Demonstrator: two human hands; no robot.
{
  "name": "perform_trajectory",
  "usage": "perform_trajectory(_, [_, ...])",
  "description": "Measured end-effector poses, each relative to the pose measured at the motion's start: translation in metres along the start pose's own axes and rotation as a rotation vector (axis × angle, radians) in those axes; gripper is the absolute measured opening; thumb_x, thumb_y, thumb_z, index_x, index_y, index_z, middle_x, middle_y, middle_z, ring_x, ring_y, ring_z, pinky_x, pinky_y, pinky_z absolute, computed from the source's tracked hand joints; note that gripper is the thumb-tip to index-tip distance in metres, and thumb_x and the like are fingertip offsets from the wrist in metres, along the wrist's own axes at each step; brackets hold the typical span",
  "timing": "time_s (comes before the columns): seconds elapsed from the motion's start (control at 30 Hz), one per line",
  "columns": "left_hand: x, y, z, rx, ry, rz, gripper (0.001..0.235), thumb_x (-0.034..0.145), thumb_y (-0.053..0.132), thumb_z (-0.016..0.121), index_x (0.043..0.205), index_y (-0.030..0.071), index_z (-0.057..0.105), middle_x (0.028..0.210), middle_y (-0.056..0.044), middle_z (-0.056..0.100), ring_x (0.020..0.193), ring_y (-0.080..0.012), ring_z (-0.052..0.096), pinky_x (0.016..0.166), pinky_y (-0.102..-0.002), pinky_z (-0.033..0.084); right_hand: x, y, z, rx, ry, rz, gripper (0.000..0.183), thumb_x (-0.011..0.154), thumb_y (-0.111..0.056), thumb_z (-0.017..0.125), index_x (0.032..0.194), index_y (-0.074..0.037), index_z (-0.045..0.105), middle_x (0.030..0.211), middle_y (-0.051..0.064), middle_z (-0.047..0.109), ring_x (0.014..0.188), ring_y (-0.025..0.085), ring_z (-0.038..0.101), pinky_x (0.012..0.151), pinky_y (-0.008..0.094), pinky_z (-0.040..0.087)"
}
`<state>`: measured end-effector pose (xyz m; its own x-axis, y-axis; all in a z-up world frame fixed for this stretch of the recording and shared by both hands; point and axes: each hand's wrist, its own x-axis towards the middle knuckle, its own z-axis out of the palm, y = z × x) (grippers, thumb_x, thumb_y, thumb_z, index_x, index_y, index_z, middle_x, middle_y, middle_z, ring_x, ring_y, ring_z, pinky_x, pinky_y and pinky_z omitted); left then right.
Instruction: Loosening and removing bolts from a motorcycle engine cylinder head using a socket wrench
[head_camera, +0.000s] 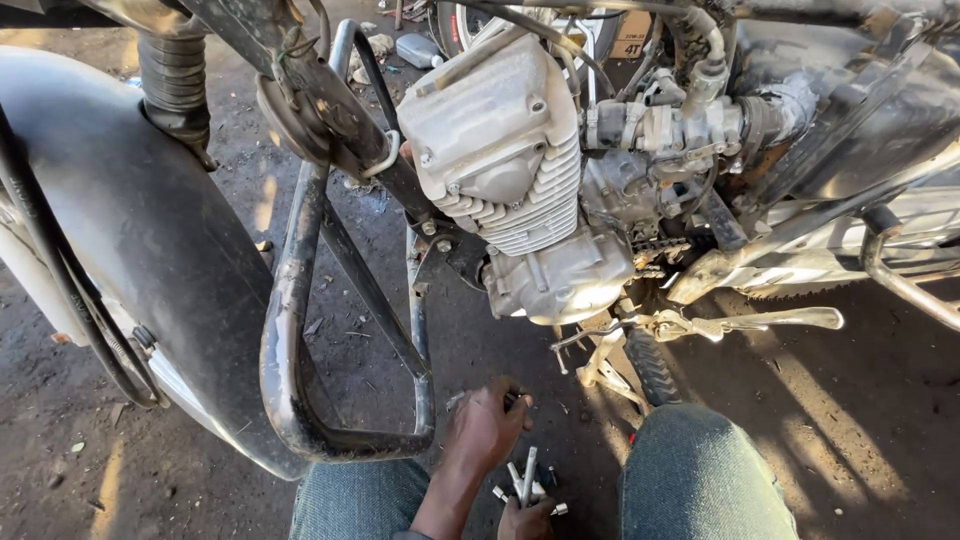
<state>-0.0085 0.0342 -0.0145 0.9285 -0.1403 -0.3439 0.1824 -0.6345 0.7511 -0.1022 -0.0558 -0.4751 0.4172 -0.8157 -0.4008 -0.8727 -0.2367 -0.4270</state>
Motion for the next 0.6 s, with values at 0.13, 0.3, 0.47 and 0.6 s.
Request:
perform_trajectory(0.13, [0.004, -0.015, 0.008, 0.146, -0.085, 0.075, 0.028, 0.094, 0.031, 0.065, 0.109, 0.01, 0.075, 0.081, -0.004, 0.079, 0.07, -0.0213, 0.073, 0.069, -0.038, 0.056, -0.049, -0.059, -0.104, 0.027, -0.151, 0.06, 0.042, 0.092, -0.032, 0.063, 0.131, -0.026, 0.048, 0.105, 0.007, 0.081, 0.093, 0.032, 0.077, 0.088, 0.043, 0.054])
perform_trajectory(0.3, [0.003, -0.023, 0.014, 0.226, -0.32, 0.04, 0.026, 0.099, 0.029, 0.063, 0.112, 0.007, 0.072, 0.108, -0.01, 0.076, 0.088, -0.0232, 0.073, 0.079, -0.039, 0.058, -0.043, -0.074, -0.12, -0.098, -0.23, 0.168, 0.062, 0.095, -0.044, 0.063, 0.149, -0.039, 0.033, 0.11, 0.005, 0.08, 0.097, 0.03, 0.078, 0.085, 0.043, 0.054])
perform_trajectory(0.47, [0.004, -0.036, 0.018, 0.238, -0.296, 0.025, 0.021, 0.094, 0.019, 0.064, 0.112, 0.01, 0.07, 0.112, -0.008, 0.073, 0.1, -0.0236, 0.069, 0.088, -0.041, 0.056, -0.028, -0.082, -0.112, -0.18, -0.263, 0.217, 0.066, 0.099, -0.05, 0.055, 0.156, -0.045, 0.023, 0.118, 0.008, 0.078, 0.097, 0.031, 0.078, 0.08, 0.046, 0.056])
perform_trajectory(0.6, [0.003, -0.042, 0.02, 0.233, -0.307, 0.049, 0.017, 0.091, 0.011, 0.058, 0.102, 0.011, 0.069, 0.102, -0.005, 0.071, 0.087, -0.0203, 0.065, 0.077, -0.037, 0.054, 0.003, -0.069, -0.073, -0.35, -0.248, 0.22, 0.069, 0.099, -0.066, 0.046, 0.157, -0.03, 0.038, 0.128, 0.013, 0.075, 0.097, 0.035, 0.081, 0.076, 0.049, 0.061])
